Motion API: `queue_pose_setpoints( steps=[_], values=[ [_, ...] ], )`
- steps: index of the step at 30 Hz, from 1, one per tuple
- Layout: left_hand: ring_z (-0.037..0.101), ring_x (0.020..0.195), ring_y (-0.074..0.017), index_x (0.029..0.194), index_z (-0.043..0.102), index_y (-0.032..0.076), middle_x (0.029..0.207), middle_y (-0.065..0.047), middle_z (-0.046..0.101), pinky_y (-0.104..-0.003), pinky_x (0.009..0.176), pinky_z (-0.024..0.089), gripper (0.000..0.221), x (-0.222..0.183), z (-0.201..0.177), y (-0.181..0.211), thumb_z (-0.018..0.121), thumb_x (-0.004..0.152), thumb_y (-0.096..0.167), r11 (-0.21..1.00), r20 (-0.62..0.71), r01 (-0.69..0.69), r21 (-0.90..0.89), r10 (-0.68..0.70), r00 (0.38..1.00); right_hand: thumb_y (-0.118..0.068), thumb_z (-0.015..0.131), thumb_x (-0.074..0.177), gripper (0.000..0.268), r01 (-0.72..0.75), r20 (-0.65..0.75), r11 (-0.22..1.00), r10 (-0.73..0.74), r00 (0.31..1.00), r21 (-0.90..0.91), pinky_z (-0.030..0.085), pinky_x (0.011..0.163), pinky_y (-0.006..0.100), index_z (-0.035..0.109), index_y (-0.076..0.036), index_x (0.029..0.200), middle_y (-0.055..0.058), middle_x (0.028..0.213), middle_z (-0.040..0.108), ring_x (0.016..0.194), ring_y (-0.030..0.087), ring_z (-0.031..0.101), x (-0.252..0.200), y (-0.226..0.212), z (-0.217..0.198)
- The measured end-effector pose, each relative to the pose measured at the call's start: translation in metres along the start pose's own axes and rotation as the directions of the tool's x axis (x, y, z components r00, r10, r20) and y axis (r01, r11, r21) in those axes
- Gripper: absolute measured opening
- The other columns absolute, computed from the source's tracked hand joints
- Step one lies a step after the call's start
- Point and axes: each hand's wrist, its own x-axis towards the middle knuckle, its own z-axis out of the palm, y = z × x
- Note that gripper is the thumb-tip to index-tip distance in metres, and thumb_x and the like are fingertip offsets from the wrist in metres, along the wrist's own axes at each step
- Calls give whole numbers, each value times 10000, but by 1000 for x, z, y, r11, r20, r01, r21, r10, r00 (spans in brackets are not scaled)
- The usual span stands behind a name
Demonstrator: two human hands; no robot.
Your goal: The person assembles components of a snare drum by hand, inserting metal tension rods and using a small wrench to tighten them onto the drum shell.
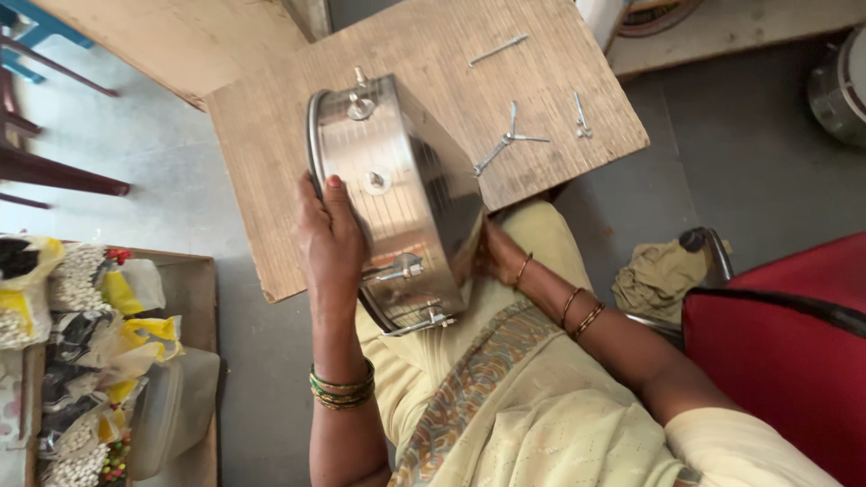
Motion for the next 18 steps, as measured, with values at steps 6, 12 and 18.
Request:
queue_pose_setpoints(
  steps=[6,12,18],
  values=[
    [517,531,-126,1426,485,-40,629,-94,560,-344,460,384,501,-21,5,-8,475,1076,318,997,10,64,38,-64,998,-558,307,1002,688,-126,227,988,102,968,91,524,992,519,506,-55,1426,154,1384,614,1204,305,639,-18,-3,26],
    [504,558,-102,1465,462,-43,674,-60,540,-313,469,395,471,-68,16,2,467,1091,243,994,48,-93,-60,96,994,-408,436,1154,566,-32,674,952,-191,713,303,583,787,415,540,68,1443,190,1317,672,1049,281,680,-23,-1,34],
    [487,513,-90,1478,438,-41,615,-42,539,-292,455,394,482,-93,10,-2,479,1066,205,993,8,-65,-96,66,998,-394,399,1063,504,9,518,935,-204,830,354,608,868,433,575,20,1291,158,1186,673,998,267,712,-13,-20,30]
  ],
)
